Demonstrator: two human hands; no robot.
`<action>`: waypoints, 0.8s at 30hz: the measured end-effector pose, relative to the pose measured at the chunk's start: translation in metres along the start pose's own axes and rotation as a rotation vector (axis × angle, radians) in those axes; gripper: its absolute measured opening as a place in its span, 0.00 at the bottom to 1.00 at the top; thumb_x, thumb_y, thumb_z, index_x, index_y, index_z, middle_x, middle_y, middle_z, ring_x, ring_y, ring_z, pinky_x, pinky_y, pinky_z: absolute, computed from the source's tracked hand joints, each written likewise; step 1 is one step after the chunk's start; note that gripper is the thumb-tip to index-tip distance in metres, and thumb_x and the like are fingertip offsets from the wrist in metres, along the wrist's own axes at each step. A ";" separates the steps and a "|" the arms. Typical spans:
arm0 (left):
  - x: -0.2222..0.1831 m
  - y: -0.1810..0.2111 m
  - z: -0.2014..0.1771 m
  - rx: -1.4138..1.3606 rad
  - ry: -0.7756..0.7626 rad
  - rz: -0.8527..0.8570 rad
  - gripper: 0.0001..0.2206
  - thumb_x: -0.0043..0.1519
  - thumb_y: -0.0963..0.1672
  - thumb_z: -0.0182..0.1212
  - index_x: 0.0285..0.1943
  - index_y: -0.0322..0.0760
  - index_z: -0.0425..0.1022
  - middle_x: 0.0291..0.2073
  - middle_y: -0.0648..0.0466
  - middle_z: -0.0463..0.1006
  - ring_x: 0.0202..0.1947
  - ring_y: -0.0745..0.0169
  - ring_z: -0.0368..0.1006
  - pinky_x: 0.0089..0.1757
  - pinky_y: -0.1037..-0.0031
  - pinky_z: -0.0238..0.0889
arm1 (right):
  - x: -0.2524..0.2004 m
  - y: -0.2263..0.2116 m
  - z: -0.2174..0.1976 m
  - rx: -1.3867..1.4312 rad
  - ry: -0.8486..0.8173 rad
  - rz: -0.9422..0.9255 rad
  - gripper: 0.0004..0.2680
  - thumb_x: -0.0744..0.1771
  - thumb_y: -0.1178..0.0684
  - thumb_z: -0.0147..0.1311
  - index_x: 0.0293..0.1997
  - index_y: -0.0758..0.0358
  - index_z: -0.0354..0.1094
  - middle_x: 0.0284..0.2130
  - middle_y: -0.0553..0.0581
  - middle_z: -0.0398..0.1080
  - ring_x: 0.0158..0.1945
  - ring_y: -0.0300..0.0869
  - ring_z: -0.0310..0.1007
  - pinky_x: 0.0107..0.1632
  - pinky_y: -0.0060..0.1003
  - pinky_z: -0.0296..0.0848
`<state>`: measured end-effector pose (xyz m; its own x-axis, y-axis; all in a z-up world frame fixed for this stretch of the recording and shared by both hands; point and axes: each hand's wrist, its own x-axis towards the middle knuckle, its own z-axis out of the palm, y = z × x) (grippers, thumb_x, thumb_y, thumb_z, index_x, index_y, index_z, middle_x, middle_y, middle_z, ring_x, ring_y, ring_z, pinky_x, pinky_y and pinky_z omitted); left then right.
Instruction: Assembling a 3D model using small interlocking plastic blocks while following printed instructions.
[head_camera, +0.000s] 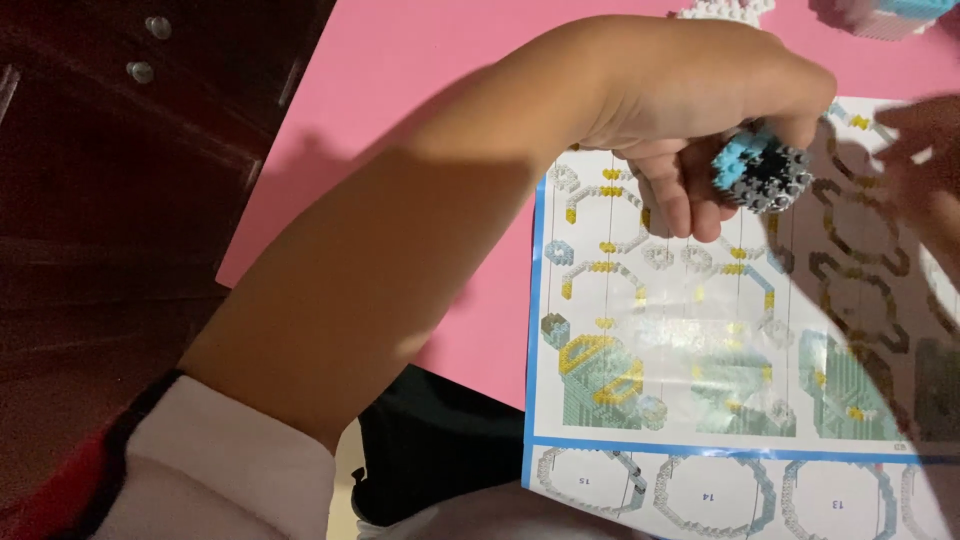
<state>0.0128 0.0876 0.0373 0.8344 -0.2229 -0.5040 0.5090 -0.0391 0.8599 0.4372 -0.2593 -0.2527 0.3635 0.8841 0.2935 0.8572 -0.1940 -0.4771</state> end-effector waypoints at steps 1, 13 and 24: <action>0.001 -0.001 -0.001 0.029 -0.023 0.013 0.14 0.51 0.44 0.46 0.40 0.27 0.68 0.23 0.37 0.78 0.19 0.54 0.73 0.23 0.70 0.74 | 0.009 -0.002 0.014 -0.027 0.026 -0.056 0.11 0.76 0.72 0.58 0.69 0.80 0.74 0.64 0.79 0.75 0.65 0.62 0.75 0.67 0.55 0.71; 0.002 -0.003 0.005 0.114 -0.044 0.046 0.03 0.59 0.39 0.53 0.35 0.31 0.71 0.29 0.45 0.74 0.22 0.61 0.81 0.21 0.78 0.76 | 0.135 -0.361 -0.014 -0.040 -0.022 -0.197 0.13 0.75 0.73 0.61 0.70 0.78 0.73 0.58 0.70 0.74 0.48 0.52 0.69 0.42 0.42 0.67; -0.007 0.020 0.023 0.363 -0.167 -0.104 0.14 0.59 0.40 0.54 0.48 0.33 0.85 0.29 0.51 0.79 0.21 0.69 0.75 0.27 0.81 0.72 | 0.142 -0.394 -0.024 -0.108 -0.013 -0.156 0.24 0.63 0.57 0.65 0.68 0.72 0.72 0.49 0.67 0.70 0.32 0.51 0.69 0.39 0.45 0.69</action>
<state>0.0120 0.0658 0.0598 0.7213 -0.3535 -0.5957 0.4564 -0.4043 0.7926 0.1596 -0.0678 -0.0027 0.2185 0.9125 0.3458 0.9373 -0.0977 -0.3345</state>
